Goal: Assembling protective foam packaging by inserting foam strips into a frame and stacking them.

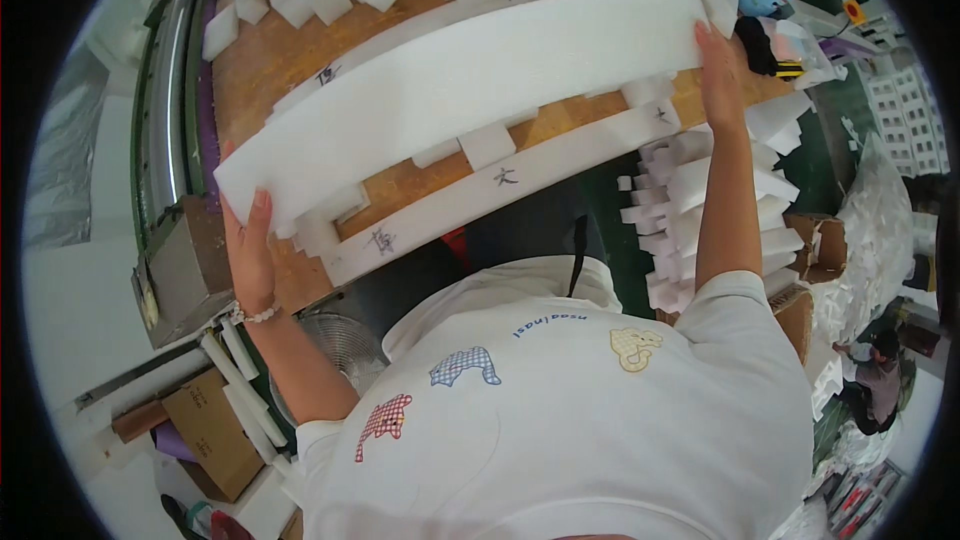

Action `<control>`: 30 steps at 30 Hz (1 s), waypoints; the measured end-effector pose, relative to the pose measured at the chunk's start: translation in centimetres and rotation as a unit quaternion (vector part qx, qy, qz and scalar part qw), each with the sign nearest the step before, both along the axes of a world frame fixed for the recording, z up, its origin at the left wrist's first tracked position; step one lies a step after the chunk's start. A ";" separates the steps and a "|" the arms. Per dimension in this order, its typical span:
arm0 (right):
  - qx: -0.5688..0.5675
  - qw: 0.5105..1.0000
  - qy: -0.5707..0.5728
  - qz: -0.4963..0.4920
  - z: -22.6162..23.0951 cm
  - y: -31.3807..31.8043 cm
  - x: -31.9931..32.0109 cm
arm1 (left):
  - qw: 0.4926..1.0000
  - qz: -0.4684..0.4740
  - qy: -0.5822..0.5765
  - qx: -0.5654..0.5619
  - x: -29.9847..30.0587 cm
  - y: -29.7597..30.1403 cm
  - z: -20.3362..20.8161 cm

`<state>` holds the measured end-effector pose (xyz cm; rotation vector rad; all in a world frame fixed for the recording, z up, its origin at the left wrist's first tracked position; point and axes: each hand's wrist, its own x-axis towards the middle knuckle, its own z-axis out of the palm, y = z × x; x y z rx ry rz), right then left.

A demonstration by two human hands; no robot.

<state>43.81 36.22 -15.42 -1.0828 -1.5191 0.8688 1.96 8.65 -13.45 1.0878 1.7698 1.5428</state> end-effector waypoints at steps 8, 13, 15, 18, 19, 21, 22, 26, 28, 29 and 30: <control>-0.055 0.996 0.064 0.022 -2.8 0.5 0.7 | 0.997 -0.028 0.068 0.004 -0.3 -0.4 -1.0; -0.030 0.991 0.050 0.124 -3.6 0.1 1.4 | 0.998 -0.046 0.029 -0.025 -0.8 -1.0 -3.3; -0.021 0.989 0.018 0.147 -3.8 -0.5 1.9 | 0.999 -0.048 0.004 -0.017 -0.8 -1.7 -3.9; -0.001 0.990 0.019 0.138 -5.2 -0.7 1.9 | 0.998 -0.047 0.033 -0.010 -0.5 -1.7 -3.9; 0.008 0.991 0.020 0.134 -5.6 -0.8 1.7 | 0.998 -0.045 0.047 -0.006 -0.4 -1.7 -3.9; 0.033 0.991 0.014 0.131 -5.7 -1.1 1.4 | 0.994 -0.040 0.098 -0.010 -0.9 -2.0 -4.0; 0.050 0.991 0.003 0.126 -5.5 -1.2 1.3 | 0.990 -0.040 0.133 -0.015 -1.5 -1.9 -4.4; -0.038 0.990 0.037 0.130 -8.6 0.4 3.2 | 0.994 -0.027 0.091 -0.045 -3.0 -0.9 -5.5; 0.086 0.994 0.003 0.067 -8.7 0.3 1.3 | 0.993 -0.028 0.086 -0.073 -4.4 -2.1 -6.0; 0.078 0.997 0.000 0.014 -8.1 -0.3 2.0 | 0.989 -0.025 0.109 -0.101 -5.3 -2.2 -6.5; 0.071 0.997 0.001 -0.030 -6.1 -1.2 2.6 | 0.982 -0.011 0.135 -0.129 -6.3 -3.0 -6.3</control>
